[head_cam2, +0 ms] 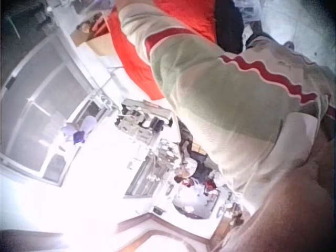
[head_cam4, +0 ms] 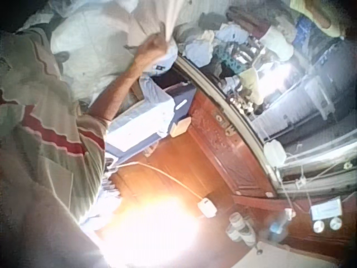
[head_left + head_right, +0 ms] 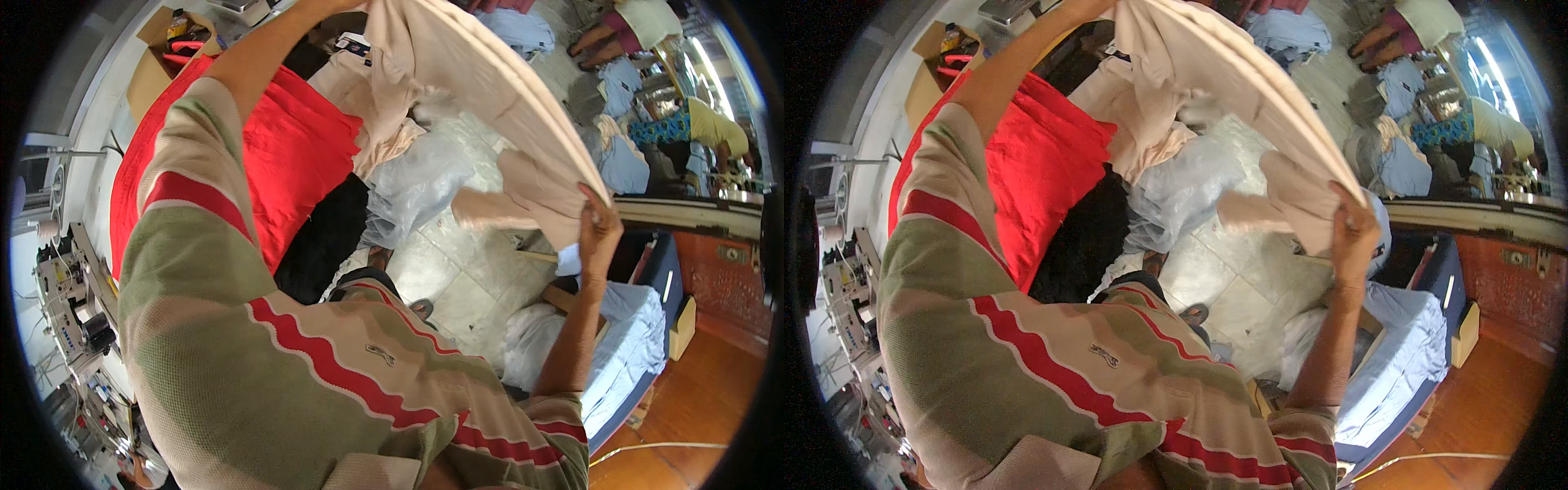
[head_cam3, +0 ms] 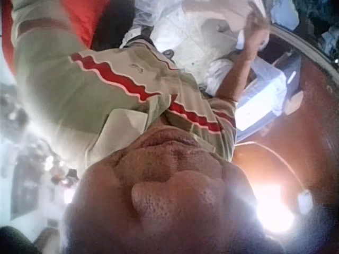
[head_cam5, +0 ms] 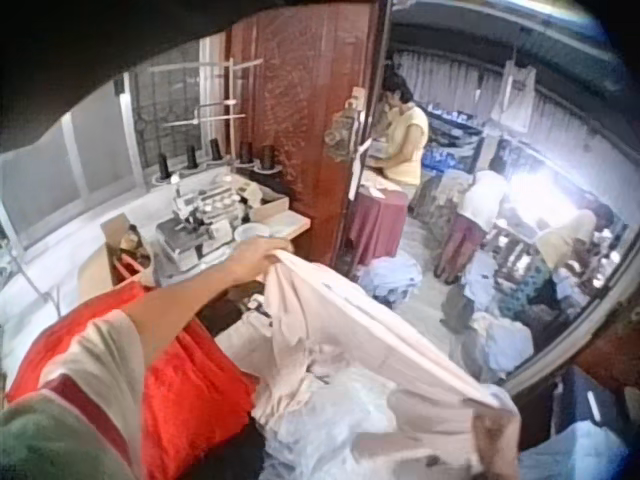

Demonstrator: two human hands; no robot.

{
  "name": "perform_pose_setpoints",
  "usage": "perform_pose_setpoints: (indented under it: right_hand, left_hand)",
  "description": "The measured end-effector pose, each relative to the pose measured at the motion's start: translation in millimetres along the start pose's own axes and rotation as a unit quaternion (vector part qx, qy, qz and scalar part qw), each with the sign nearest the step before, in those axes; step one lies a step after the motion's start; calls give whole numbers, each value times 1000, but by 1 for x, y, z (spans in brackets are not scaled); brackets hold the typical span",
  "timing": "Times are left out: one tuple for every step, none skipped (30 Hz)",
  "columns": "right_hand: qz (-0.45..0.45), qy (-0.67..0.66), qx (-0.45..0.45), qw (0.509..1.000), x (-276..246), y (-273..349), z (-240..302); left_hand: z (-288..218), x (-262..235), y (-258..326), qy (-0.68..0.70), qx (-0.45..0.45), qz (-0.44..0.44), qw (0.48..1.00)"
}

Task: The person picks up a light blue shirt, spreads it on a table, and then picks up and spreads a pair of tan trousers before picking up a white shirt and folding it onto a stack on a workbench.

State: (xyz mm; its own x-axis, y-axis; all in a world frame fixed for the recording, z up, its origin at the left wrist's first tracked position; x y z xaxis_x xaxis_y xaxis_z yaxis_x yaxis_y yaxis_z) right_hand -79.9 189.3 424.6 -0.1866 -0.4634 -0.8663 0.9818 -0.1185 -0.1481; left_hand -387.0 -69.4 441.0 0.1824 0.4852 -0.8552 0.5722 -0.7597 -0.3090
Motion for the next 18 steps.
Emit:
perform_pose_setpoints:
  right_hand:
    - [6,11,-56,998,18,-11,21]
    - [18,10,-83,996,40,-22,32]
    - [30,11,-110,993,63,-30,43]
    - [52,-15,-110,992,88,-38,52]
    - [75,-41,-112,990,114,-45,63]
    - [72,-67,-152,983,139,-51,79]
    - [59,-48,-193,978,174,-52,85]
    - [97,-46,-158,982,217,-53,81]
    - [128,-52,-171,976,262,-51,83]
    - [206,-45,-161,964,319,-42,84]
    - [229,-84,-185,952,356,-26,87]
    - [293,-53,-250,921,405,5,81]
    - [345,-54,-276,895,425,28,81]
    - [395,-53,-294,869,441,50,77]
    - [431,-79,-265,859,436,63,69]
    - [460,-139,-201,854,419,65,56]
    - [482,-195,-135,844,398,65,41]
    - [484,-179,-124,848,386,68,21]
  left_hand:
    - [20,-6,7,-30,-20,23,999]
    - [43,-12,17,-60,-42,47,996]
    - [66,-14,29,-118,-45,60,990]
    - [94,-12,45,-178,-51,74,980]
    - [121,-9,65,-237,-58,89,966]
    - [153,-3,87,-298,-64,103,947]
    - [175,0,103,-358,-68,116,924]
    - [198,20,113,-361,-154,205,897]
    - [215,36,127,-359,-236,290,855]
    - [236,53,150,-388,-271,381,794]
    - [257,69,175,-411,-298,469,723]
    - [262,73,169,-376,-295,457,750]
    - [270,73,180,-338,-304,446,771]
    - [272,76,180,-298,-307,433,794]
    - [266,77,175,-258,-306,402,824]
    - [253,76,165,-216,-303,365,854]
    - [237,71,153,-176,-299,323,881]
    - [221,64,138,-160,-285,302,896]
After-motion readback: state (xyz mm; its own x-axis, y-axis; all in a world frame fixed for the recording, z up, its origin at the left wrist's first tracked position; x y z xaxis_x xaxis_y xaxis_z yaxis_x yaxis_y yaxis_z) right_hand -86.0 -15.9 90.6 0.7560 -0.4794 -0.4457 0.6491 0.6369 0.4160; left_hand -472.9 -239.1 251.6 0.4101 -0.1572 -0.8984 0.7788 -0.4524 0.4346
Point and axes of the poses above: each hand's wrist, its own y-axis away from the middle knuckle, its own x-axis out of the palm, z = x × y, the point moved 10 cm from there along -y, towards the middle knuckle, and after that the axes turned 11 degrees about z, right-handed, at the moved point
